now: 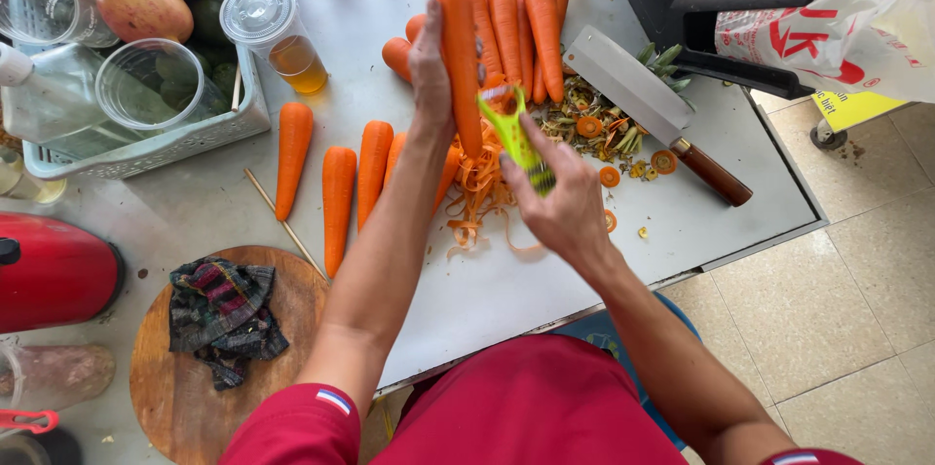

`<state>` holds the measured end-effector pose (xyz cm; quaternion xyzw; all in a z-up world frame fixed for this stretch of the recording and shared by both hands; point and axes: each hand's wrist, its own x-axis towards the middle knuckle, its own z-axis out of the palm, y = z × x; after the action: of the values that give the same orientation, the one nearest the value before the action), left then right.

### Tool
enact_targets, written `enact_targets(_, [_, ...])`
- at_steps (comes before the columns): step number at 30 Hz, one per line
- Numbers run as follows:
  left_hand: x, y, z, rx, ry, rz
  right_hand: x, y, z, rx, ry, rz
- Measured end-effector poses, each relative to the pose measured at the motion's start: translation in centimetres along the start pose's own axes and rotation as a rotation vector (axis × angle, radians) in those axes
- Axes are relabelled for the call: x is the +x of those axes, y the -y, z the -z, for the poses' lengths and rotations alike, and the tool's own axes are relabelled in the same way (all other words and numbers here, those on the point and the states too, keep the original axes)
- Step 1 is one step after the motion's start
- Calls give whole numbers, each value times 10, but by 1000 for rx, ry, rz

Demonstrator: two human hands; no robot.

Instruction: The person peels several carrots one by one using a green handheld peeler over a white tabletop and then gathers the peeled carrots together by hand.

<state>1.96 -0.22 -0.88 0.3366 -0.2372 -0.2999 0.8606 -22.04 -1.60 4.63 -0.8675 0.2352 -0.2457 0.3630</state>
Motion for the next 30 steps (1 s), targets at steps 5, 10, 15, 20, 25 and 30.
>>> enact_targets(5, [-25, 23, -19, 37, -33, 51, 46, 12, 3, -4, -118, 38])
enact_targets(10, [-34, 29, -19, 91, -79, 15, 58, 15, 12, 50, -140, 98])
enact_targets(15, [-28, 25, -18, 66, -134, -2, 49, 21, 11, 26, -106, 37])
enact_targets(20, [-29, 16, -27, 67, 26, 0, 48, 25, 20, 88, -113, -47])
enact_targets(25, [-36, 9, -38, 56, 53, 65, 53, 20, 27, 138, -136, 38])
enact_targets(30, [-31, 20, -30, 120, 18, 16, 45, 11, 23, 98, -106, 38])
